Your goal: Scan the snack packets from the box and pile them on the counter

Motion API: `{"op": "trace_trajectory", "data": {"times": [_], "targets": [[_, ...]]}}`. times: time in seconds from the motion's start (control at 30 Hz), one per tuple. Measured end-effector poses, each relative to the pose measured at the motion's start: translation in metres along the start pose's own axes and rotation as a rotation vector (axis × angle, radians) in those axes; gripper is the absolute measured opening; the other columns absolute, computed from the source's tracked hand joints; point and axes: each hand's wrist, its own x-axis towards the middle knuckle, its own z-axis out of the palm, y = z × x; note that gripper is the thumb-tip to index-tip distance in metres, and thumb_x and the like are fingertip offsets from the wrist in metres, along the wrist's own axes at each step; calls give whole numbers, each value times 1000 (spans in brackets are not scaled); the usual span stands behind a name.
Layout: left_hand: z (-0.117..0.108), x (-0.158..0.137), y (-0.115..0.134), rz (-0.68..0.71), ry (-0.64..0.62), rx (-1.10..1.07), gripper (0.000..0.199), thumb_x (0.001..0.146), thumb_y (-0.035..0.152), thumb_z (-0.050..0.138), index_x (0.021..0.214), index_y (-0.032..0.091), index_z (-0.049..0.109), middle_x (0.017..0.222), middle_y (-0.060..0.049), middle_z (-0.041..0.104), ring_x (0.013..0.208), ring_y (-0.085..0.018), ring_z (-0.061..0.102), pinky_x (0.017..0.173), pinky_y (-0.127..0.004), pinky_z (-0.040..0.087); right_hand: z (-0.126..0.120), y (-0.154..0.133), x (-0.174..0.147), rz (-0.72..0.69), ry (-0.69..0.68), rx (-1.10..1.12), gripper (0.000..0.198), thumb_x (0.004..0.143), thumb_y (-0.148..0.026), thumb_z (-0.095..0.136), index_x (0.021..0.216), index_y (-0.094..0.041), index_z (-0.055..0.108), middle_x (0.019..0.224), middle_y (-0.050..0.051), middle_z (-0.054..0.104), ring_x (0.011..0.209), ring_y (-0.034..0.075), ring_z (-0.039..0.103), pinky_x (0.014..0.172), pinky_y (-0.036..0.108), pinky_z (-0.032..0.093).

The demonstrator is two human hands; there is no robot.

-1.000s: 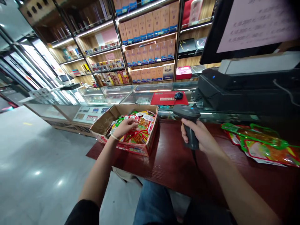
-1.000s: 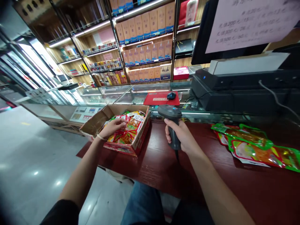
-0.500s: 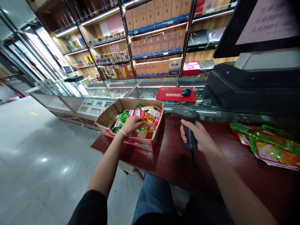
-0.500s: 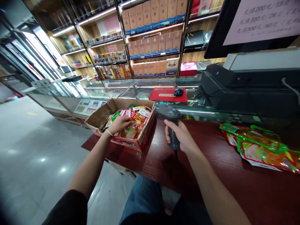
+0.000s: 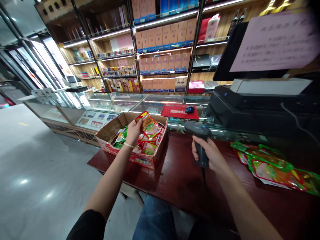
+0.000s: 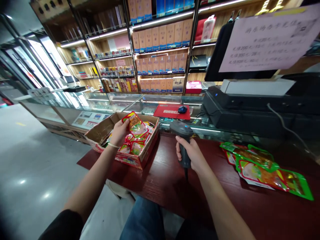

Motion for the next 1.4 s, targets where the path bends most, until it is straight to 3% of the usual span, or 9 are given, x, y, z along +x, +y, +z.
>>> {"op": "trace_trajectory", "data": {"times": [0.17, 0.27, 0.4, 0.57, 0.7, 0.83, 0.97, 1.23, 1.4], "targets": [[74, -32, 9, -140, -250, -260, 29, 77, 35, 67, 101, 19, 62, 86, -5, 70, 75, -18, 67, 68, -31, 55, -28, -6, -5, -40, 89, -57, 39, 81, -47, 68, 59, -19, 54, 49, -3, 53, 36, 10, 46, 34, 21, 38], [118, -51, -2, -201, -347, -296, 31, 79, 35, 66, 106, 20, 60, 90, -5, 70, 74, -16, 67, 66, -28, 54, -49, -11, -12, -70, 176, -98, 39, 79, -48, 70, 59, -19, 53, 48, -3, 52, 35, 10, 46, 33, 21, 39], [162, -67, -43, -153, -300, -247, 30, 79, 42, 66, 96, 19, 57, 79, -2, 68, 67, -14, 64, 62, -25, 51, -78, -15, -23, -88, 267, -114, 40, 79, -50, 69, 58, -20, 51, 46, -4, 50, 35, 10, 46, 33, 20, 38], [196, -71, -121, -113, -162, -208, 33, 73, 46, 71, 81, 17, 57, 70, 0, 65, 66, -14, 62, 63, -25, 48, -109, -1, -31, -66, 314, -152, 43, 81, -52, 66, 58, -20, 49, 46, -4, 50, 34, 9, 45, 33, 20, 38], [203, -67, -171, -190, -96, -229, 36, 71, 47, 72, 81, 15, 60, 73, -2, 66, 66, -14, 62, 63, -26, 48, -121, 25, -32, 1, 300, -172, 37, 78, -54, 67, 79, -23, 48, 49, -7, 54, 32, 10, 45, 31, 19, 36], [198, -60, -195, -199, -111, -223, 39, 68, 48, 74, 82, 14, 62, 74, -2, 66, 66, -13, 61, 64, -25, 47, -119, 46, -32, 96, 260, -245, 47, 78, -54, 66, 106, -25, 43, 47, -12, 52, 30, 11, 44, 29, 18, 34], [194, -57, -199, -211, -94, -238, 40, 67, 47, 75, 82, 13, 61, 72, -1, 65, 63, -12, 59, 62, -25, 47, -116, 53, -34, 135, 236, -289, 52, 79, -53, 65, 115, -25, 40, 49, -12, 52, 32, 11, 45, 30, 19, 36], [197, -59, -196, -193, -85, -213, 32, 69, 41, 72, 80, 13, 61, 70, 1, 63, 59, -10, 56, 59, -22, 43, -123, 56, -37, 139, 247, -291, 39, 80, -52, 66, 95, -22, 45, 50, -9, 53, 34, 10, 46, 31, 18, 36], [193, -61, -191, -138, -145, -110, 31, 73, 43, 70, 82, 15, 61, 74, 0, 63, 66, -12, 58, 64, -23, 46, -123, 44, -37, 126, 296, -181, 44, 77, -52, 68, 101, -24, 45, 49, -11, 53, 32, 10, 45, 30, 18, 35]]}}
